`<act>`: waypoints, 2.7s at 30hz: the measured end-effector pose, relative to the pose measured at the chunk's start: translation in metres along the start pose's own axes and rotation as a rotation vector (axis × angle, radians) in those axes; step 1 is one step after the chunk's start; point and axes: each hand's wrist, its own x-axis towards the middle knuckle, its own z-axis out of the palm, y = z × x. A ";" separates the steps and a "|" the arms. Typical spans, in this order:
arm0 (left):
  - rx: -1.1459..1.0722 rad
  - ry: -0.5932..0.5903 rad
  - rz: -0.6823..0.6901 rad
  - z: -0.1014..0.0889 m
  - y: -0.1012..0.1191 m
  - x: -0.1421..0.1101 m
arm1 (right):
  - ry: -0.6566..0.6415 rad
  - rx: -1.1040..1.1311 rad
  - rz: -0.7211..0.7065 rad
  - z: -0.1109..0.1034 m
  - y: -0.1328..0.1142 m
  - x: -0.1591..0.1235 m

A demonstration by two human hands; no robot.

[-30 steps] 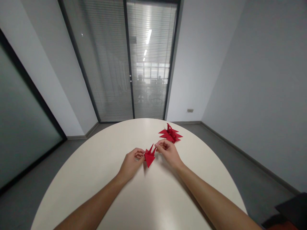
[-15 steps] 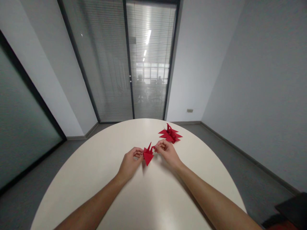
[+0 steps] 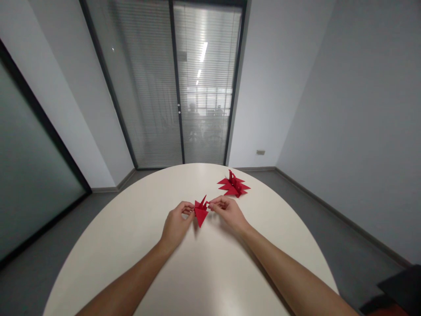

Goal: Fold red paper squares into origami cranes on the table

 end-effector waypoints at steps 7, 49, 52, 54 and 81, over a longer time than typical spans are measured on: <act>0.036 -0.024 0.006 0.000 -0.002 -0.001 | 0.056 -0.136 -0.077 -0.002 -0.006 0.000; -0.076 -0.095 -0.051 0.002 0.006 -0.003 | 0.083 -0.294 -0.183 0.002 -0.004 -0.004; -0.092 -0.123 -0.057 0.002 0.009 -0.003 | 0.073 -0.364 -0.241 0.001 -0.008 -0.006; -0.105 -0.122 -0.065 0.003 0.009 -0.003 | 0.063 -0.438 -0.292 0.000 -0.013 -0.007; -0.280 -0.260 -0.235 0.000 0.011 -0.001 | -0.047 -0.457 -0.277 -0.012 -0.022 -0.005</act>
